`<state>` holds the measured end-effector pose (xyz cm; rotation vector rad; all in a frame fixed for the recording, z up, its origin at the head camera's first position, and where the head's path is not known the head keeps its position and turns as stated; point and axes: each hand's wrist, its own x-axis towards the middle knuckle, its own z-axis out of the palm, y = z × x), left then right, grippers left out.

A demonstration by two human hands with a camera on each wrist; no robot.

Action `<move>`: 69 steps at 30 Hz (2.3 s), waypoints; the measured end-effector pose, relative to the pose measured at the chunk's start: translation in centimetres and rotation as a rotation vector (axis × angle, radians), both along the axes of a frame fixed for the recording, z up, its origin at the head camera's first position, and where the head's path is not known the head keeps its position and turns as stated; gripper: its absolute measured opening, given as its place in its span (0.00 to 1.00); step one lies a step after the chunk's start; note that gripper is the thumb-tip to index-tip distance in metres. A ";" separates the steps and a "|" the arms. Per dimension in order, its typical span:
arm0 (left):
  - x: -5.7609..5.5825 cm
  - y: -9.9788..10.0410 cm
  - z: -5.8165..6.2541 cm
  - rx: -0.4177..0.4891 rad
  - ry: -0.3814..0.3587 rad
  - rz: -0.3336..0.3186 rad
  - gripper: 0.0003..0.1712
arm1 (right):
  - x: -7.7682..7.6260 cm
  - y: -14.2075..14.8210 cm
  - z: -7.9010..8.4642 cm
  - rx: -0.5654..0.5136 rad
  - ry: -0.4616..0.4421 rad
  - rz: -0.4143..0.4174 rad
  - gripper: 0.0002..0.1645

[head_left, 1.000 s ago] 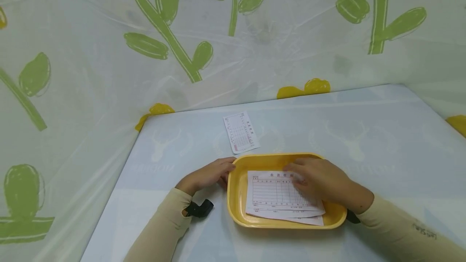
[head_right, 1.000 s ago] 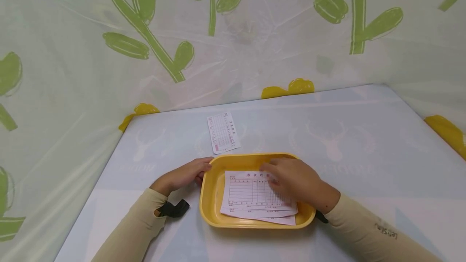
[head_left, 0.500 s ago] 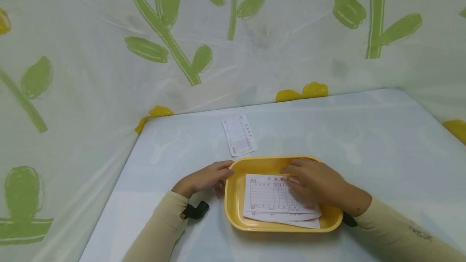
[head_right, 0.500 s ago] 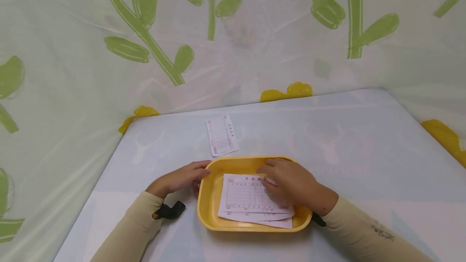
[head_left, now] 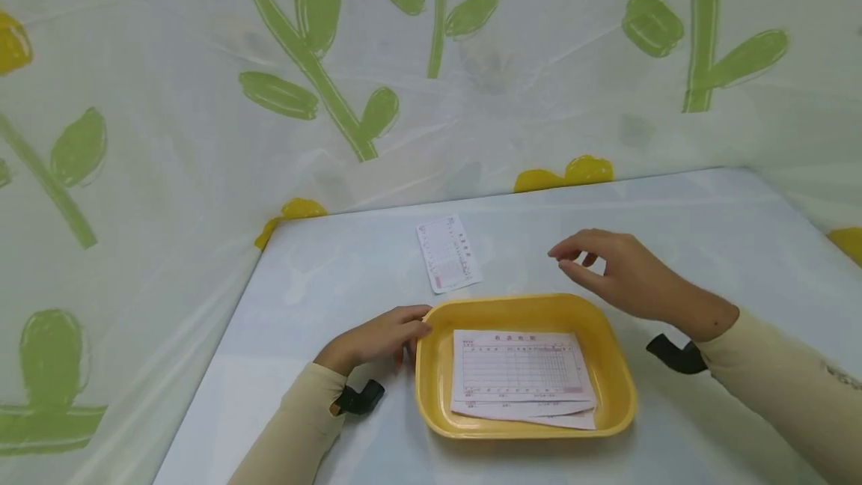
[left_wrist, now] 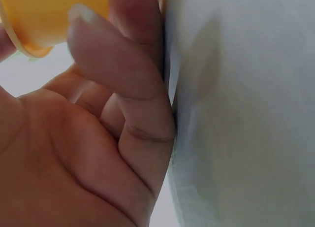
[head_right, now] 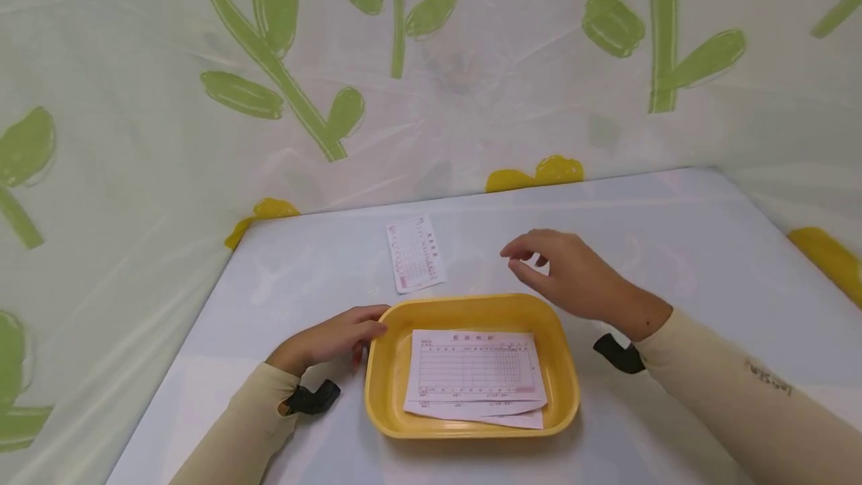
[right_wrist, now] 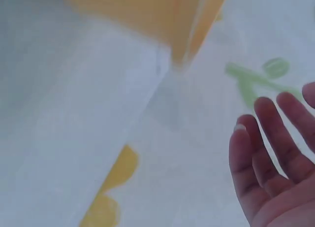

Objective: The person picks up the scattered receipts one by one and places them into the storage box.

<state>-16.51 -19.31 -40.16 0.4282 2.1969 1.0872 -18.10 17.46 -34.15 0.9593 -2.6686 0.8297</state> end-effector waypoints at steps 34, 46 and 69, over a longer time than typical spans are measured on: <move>-0.3 -0.2 -0.7 0.058 -0.054 -0.006 0.21 | -12.5 -11.3 -0.7 0.453 -0.433 -0.042 0.26; -0.2 -0.4 -0.8 0.073 -0.061 0.007 0.21 | -12.8 -14.5 -2.0 0.539 -0.481 -0.076 0.39; -0.5 0.0 -0.9 0.090 -0.067 -0.008 0.22 | -12.0 -17.0 -3.2 0.699 -0.526 -0.147 0.53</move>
